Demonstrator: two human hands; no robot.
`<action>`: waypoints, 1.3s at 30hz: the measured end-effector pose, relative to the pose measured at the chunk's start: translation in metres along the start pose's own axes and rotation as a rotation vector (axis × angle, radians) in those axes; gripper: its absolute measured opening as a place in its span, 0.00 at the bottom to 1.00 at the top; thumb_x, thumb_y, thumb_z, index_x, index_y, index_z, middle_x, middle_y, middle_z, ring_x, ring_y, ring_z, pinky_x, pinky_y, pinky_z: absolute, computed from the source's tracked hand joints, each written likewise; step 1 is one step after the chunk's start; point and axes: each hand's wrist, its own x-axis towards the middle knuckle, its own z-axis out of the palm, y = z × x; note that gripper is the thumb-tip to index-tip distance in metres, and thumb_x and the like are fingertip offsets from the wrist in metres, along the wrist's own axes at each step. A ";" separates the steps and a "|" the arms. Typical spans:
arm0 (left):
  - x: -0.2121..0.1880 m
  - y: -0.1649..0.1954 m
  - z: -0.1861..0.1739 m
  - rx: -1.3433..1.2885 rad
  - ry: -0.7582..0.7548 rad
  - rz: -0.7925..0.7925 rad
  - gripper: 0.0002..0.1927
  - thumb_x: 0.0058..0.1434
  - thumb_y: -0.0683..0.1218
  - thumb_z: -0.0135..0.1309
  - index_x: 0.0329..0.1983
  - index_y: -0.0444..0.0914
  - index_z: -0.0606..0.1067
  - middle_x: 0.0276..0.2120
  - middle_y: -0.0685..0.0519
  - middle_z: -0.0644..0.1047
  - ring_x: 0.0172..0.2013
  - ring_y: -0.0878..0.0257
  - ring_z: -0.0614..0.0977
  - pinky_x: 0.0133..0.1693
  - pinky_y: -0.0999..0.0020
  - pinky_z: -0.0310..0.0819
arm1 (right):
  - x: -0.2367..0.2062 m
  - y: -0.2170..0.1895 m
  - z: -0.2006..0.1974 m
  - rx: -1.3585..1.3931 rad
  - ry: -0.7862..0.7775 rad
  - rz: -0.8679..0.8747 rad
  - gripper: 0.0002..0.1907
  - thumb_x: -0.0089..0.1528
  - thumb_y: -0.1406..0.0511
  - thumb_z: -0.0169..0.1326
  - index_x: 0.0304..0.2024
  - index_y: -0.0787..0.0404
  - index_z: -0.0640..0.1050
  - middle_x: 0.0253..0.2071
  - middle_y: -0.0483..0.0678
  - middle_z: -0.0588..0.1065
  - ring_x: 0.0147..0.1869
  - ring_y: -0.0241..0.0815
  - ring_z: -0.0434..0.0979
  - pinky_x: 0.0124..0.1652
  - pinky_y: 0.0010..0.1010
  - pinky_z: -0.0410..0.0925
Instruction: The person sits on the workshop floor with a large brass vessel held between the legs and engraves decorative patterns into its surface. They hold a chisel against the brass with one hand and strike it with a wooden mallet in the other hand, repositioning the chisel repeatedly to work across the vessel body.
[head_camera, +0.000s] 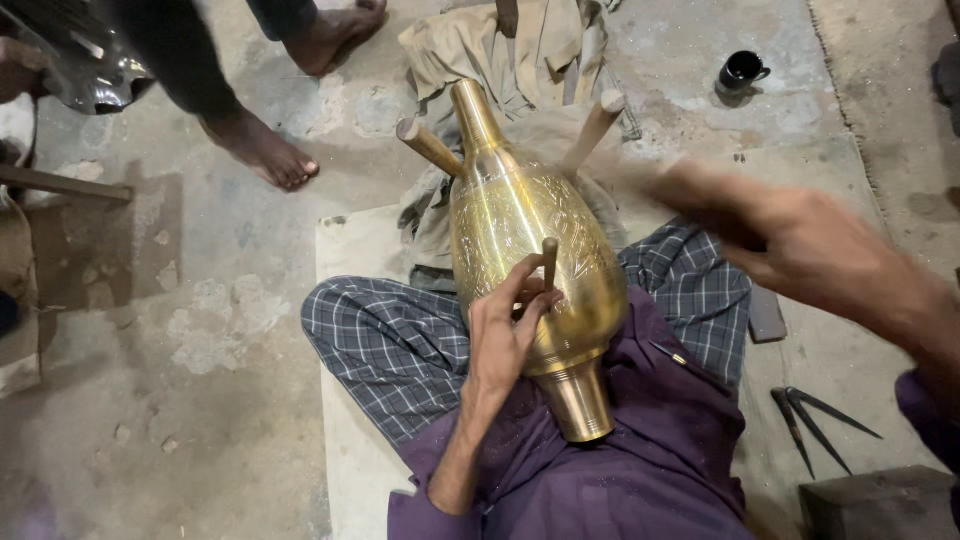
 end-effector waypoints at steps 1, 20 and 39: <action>-0.001 0.000 0.001 -0.007 0.022 0.014 0.22 0.63 0.38 0.58 0.62 0.37 0.73 0.37 0.47 0.86 0.38 0.60 0.90 0.39 0.65 0.85 | 0.007 -0.004 -0.004 -0.225 -0.214 0.086 0.38 0.63 0.63 0.53 0.74 0.45 0.59 0.48 0.46 0.79 0.36 0.38 0.81 0.31 0.27 0.76; -0.027 -0.006 0.023 -0.117 0.287 -0.107 0.24 0.64 0.38 0.59 0.64 0.34 0.70 0.38 0.45 0.85 0.37 0.59 0.89 0.37 0.65 0.87 | 0.065 -0.045 -0.009 -0.508 -0.388 0.046 0.30 0.70 0.63 0.46 0.73 0.32 0.60 0.38 0.36 0.80 0.29 0.31 0.75 0.25 0.24 0.71; -0.037 -0.020 0.033 -0.132 0.382 -0.026 0.27 0.63 0.38 0.63 0.65 0.38 0.69 0.37 0.47 0.86 0.37 0.62 0.89 0.38 0.69 0.86 | 0.072 -0.070 -0.025 -0.562 -0.797 0.232 0.30 0.74 0.64 0.36 0.75 0.24 0.60 0.37 0.34 0.74 0.35 0.28 0.77 0.31 0.21 0.72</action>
